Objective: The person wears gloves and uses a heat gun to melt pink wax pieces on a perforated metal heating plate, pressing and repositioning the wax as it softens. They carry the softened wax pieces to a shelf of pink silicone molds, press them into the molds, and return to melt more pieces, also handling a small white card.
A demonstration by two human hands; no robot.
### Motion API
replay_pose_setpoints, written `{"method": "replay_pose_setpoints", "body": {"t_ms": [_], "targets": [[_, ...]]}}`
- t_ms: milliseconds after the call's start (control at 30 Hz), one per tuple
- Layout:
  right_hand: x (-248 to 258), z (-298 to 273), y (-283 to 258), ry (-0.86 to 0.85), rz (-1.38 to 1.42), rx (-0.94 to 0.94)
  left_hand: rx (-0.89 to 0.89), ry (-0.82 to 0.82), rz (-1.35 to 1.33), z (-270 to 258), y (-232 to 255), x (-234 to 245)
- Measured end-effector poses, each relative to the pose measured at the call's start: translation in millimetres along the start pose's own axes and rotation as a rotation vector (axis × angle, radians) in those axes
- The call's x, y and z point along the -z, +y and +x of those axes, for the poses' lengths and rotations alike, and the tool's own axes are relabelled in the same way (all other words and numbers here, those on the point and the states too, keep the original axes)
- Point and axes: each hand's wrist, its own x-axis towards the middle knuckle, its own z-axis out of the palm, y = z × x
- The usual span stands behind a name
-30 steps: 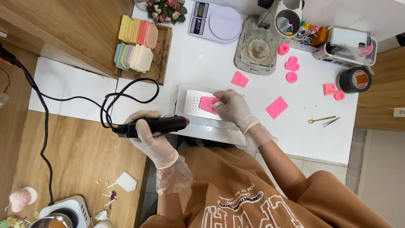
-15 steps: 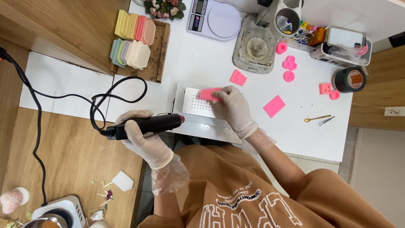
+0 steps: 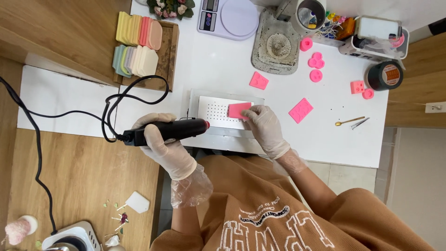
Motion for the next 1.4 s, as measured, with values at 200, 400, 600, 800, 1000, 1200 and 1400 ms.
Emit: {"method": "replay_pose_setpoints", "body": {"t_ms": [200, 400, 600, 800, 1000, 1200, 1400], "targets": [[3, -14, 2, -0.056, 0.002, -0.081, 0.063, -0.095, -0.046, -1, -10, -15], [17, -24, -2, -0.137, 0.178, -0.170, 0.086, -0.155, -0.036, -3, -22, -27], [26, -47, 8, -0.199, 0.452, -0.734, 0.122, -0.233, -0.083, -6, -26, -44], [33, -45, 10, 0.031, 0.904, -1.097, 0.125, -0.288, -0.066, -10, -37, -47], [29, -52, 13, 0.093, 0.926, -1.147, 0.139, -0.352, -0.006, -15, -35, -53], [15, -62, 19, 0.093, 0.931, -1.166, 0.167, -0.382, -0.003, -16, -35, -57], [21, -53, 10, 0.106, 0.946, -1.200, 0.206, -0.394, 0.010, -13, -36, -55]]}}
